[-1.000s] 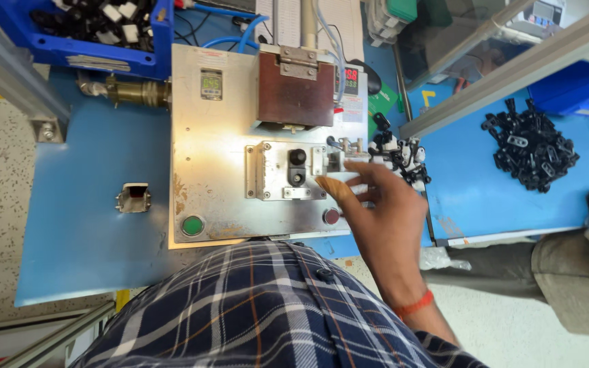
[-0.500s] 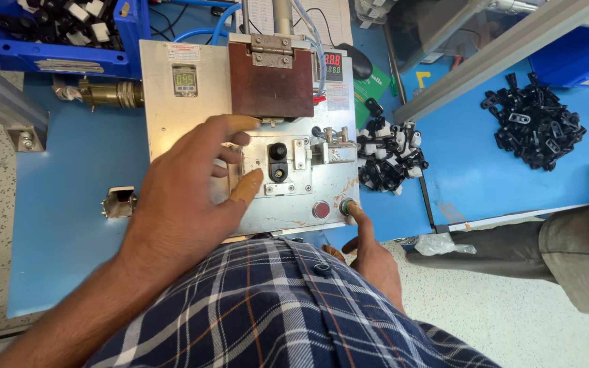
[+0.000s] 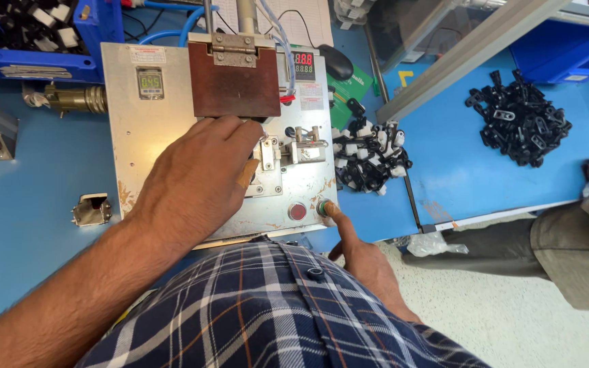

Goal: The person carries a blue bin of small black-and-white plastic parts to a bench-top press machine, then repeatedly picks a part, seats it in the machine fixture, presses the green button to actuate the press, and places the processed part onto a growing pile on the workbench.

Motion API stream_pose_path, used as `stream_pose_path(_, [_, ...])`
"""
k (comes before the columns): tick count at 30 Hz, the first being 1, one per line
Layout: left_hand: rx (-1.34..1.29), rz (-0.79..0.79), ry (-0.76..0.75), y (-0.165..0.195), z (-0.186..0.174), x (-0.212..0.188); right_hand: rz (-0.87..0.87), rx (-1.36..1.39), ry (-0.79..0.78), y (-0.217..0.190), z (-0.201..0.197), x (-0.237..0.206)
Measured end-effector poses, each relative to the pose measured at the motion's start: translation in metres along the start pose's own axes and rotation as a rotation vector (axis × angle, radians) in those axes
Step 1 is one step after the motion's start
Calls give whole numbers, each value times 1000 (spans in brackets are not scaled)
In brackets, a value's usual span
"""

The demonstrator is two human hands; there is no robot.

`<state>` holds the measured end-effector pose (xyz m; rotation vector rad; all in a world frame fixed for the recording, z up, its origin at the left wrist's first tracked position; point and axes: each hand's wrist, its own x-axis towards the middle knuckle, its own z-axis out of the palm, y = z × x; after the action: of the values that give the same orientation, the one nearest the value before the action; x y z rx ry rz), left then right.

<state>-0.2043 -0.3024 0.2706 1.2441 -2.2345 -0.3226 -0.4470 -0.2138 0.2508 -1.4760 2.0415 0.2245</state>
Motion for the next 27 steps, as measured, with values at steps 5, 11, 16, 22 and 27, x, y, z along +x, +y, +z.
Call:
stream_pose_path(5, [20,-31,27,3,0,1,-19,-127,0,4,-4,5])
stream_pose_path(11, [-37,-154,8,5,-1,2,-77,-195,-34,8,-16,10])
stream_pose_path(16, [-5,-187,30,8,-1,6,-110,193,86,26,-36,25])
stream_pose_path(22, [-23,-303,34,12,-4,13,-196,207,515,52,-24,100])
stream_pose_path(27, [40,-307,37,16,-3,13,-391,37,645,66,-8,146])
